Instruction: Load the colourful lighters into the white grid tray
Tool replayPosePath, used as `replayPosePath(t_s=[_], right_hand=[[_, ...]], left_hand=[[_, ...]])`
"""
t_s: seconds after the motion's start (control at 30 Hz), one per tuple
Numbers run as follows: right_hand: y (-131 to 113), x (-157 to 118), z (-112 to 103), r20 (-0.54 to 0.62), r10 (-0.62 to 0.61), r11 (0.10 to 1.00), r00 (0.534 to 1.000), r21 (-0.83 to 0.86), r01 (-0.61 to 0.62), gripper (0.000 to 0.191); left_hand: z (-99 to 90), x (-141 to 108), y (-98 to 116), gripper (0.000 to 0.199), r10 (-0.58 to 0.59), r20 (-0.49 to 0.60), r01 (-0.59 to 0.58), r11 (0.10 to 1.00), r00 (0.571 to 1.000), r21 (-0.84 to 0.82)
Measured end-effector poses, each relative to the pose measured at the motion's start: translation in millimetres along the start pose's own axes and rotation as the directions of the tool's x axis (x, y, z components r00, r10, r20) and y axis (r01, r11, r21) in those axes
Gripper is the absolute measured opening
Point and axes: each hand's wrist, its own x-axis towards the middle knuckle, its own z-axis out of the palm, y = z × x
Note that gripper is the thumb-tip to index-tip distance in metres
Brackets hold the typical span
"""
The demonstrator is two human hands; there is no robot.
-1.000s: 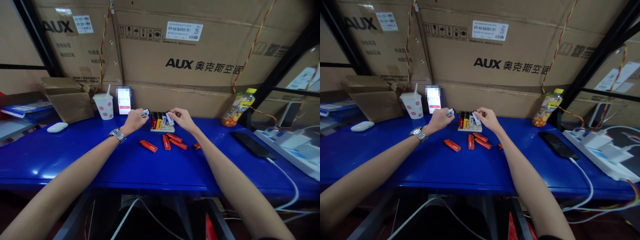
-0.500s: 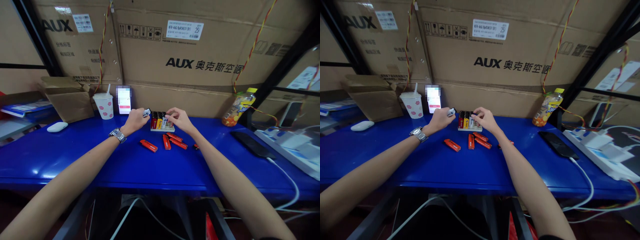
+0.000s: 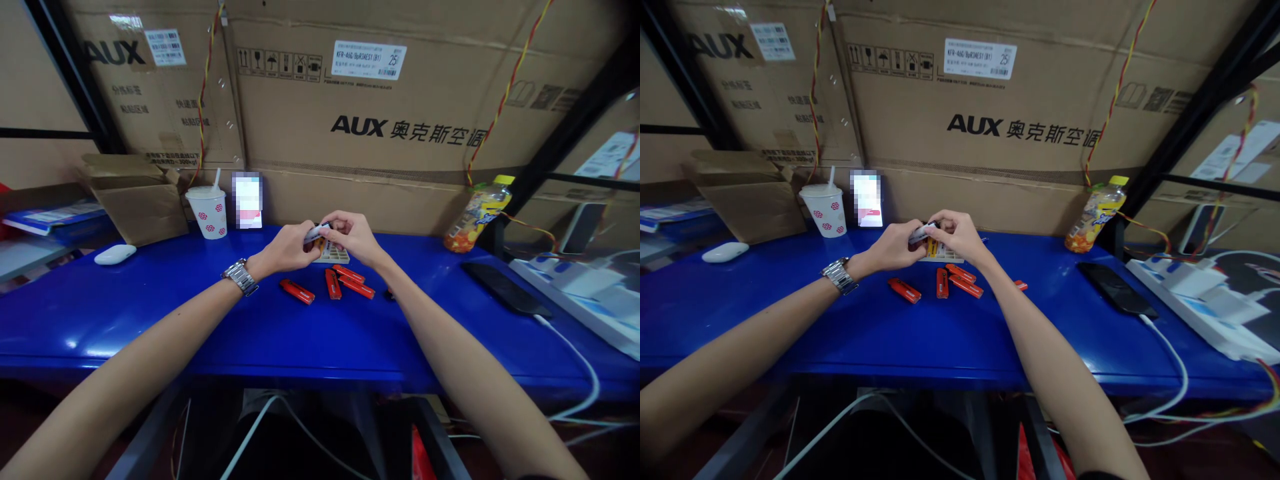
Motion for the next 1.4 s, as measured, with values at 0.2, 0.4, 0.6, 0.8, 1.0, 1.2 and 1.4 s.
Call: replayPosePath(t_s=[0.2, 0.4, 0.6, 0.8, 1.0, 1.2, 1.4], right_hand=[[21.0, -1.1, -35.3, -0.003, 0.093, 0.995, 0.996, -0.043, -0.093, 0.035], [39.5, -1.2, -38.8, 0.026, 0.127, 0.978, 0.992, -0.168, -0.121, 0.037], [37.7, -0.1, -26.8, 0.056, 0.13, 0.973, 0.99, -0.198, -0.116, 0.036], [30.4, -0.9, -21.8, 0.11, 0.132, 0.973, 0.985, -0.205, -0.107, 0.04], [14.7, -1.9, -38.7, 0.081, 0.235, 0.842, 0.969, -0.515, -0.161, 0.021], [17.1, -3.9, -43.5, 0.393, 0.611, 0.698, 0.687, -0.678, -0.232, 0.023], [20.4, -3.7, -42.6, 0.44, 0.533, 0.752, 0.722, -0.637, -0.168, 0.017]], left_hand=[[-21.6, 2.6, -15.1, 0.031, -0.082, 0.238, 0.118, 0.983, 0.968, -0.139], [-35.8, 3.6, -28.7, 0.044, -0.065, 0.807, 0.197, 0.978, 0.586, -0.064], [-34.1, 4.6, -31.1, 0.043, 0.039, 0.873, 0.184, 0.972, 0.486, -0.146], [-32.0, 3.2, -33.7, 0.03, 0.071, 0.848, 0.147, 0.974, 0.525, -0.172], [-31.8, 1.9, -34.7, 0.025, 0.002, 0.804, 0.276, 0.939, 0.594, -0.206], [-29.4, 4.7, -33.7, 0.031, 0.015, 0.615, 0.245, 0.909, 0.789, -0.337], [-27.3, 3.8, -38.0, 0.033, -0.052, 0.442, 0.241, 0.891, 0.895, -0.384]])
